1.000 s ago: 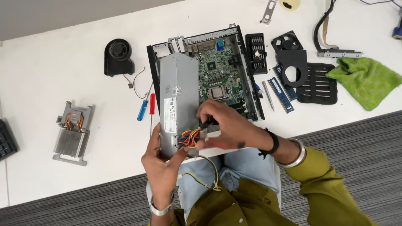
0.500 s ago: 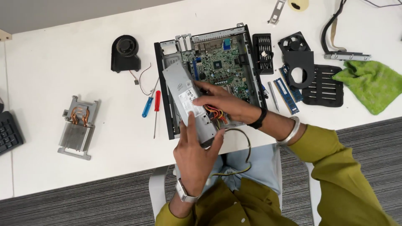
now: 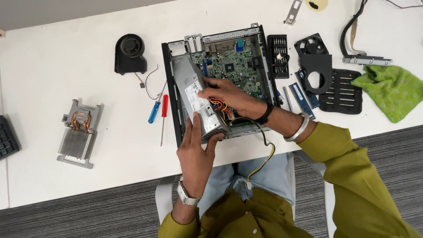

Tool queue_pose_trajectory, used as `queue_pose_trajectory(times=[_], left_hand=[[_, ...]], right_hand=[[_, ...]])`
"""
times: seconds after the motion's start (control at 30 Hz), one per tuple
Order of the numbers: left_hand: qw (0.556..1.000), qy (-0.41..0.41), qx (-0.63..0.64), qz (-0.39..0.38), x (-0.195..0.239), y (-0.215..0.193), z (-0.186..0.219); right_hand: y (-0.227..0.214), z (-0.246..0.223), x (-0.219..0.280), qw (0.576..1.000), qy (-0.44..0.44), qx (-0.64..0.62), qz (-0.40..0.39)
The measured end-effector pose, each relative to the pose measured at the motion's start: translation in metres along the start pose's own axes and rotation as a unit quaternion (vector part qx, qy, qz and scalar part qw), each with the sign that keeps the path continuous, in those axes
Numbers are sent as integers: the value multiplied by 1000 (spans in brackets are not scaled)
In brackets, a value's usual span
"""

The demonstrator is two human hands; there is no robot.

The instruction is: The person installs a power supply unit into a computer case, connects its cables to the motherboard, and then mounts a CPU cooler over the processor socket, securing it with screws. The person works on a white desk with various computer parts and tools laid out.

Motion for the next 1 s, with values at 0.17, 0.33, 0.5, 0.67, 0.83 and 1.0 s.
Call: queue_pose_trajectory(times=[0.17,0.33,0.5,0.67,0.83,1.0], left_hand=[[998,50,-17,23,-10,-6,6],[996,66,-54,18,-8,2,8],[991,103,-41,69,8,11,23],[978,165,-55,116,16,11,33],[983,144,-61,99,10,-1,20],[984,151,-40,84,1,-17,15]], right_hand=[[-10,16,-10,999,39,-38,0],[-20,14,-15,999,32,5,-3],[-27,3,-14,999,27,-11,-35],[-34,24,-20,999,14,-13,-47],[-23,25,-13,998,30,-62,-9],[-11,20,-15,995,1,-97,-10]])
Point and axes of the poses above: each hand's wrist, its own x-axis away from the middle knuckle, its own y-axis out of the palm, z = x × y, the point moved 8 cm from there along -x, towards the middle knuckle, and after that the axes turned 8 degrees about -y, right-handed, at the moved point
